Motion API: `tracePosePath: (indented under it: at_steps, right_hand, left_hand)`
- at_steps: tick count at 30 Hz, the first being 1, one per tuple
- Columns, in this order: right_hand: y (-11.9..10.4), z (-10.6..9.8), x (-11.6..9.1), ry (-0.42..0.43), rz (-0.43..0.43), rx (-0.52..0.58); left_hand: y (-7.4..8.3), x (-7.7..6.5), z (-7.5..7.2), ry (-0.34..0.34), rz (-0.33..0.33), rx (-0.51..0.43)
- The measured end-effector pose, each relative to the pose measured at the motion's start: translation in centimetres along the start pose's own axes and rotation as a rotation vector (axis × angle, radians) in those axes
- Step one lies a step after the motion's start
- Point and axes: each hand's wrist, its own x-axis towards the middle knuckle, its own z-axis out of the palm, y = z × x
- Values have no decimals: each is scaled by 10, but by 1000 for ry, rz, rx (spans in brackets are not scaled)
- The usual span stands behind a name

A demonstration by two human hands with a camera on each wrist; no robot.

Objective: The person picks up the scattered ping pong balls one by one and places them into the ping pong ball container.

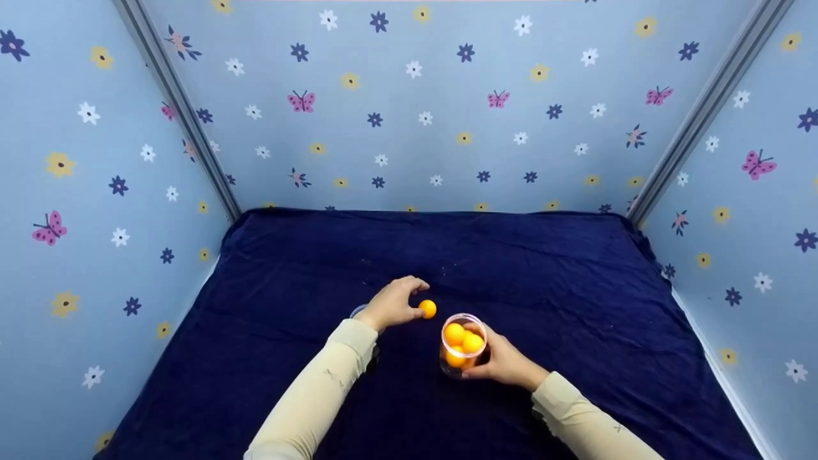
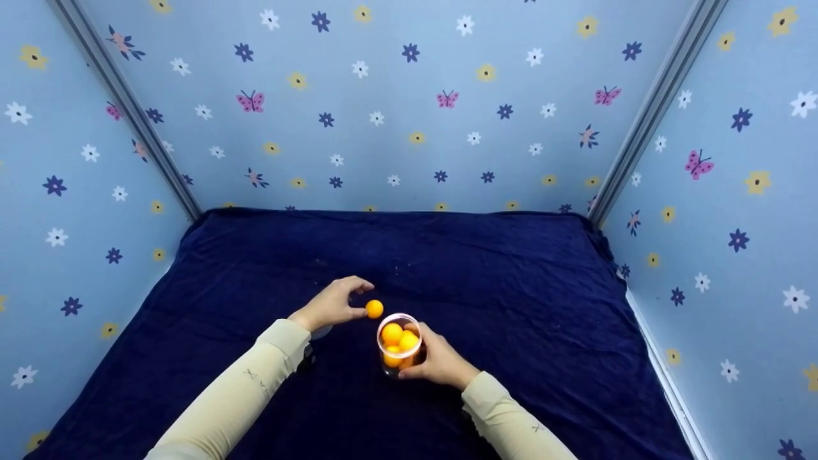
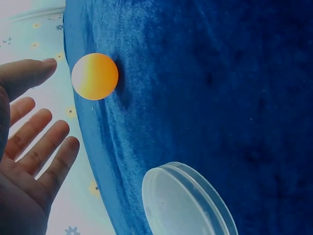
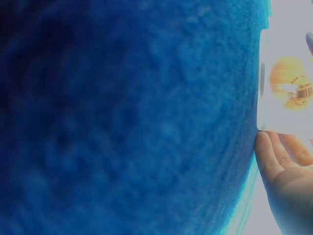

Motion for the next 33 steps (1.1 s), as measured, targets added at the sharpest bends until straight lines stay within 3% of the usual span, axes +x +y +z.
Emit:
tracePosePath:
  at_steps: [21,33]
  right_hand:
    - [-5,0,-1,-17,47,8]
    - [-4,1,0,9,11,35]
  left_hand:
    - [-18,8,17,0,-75,-19]
    - [-24,13,22,-37,-46,-5]
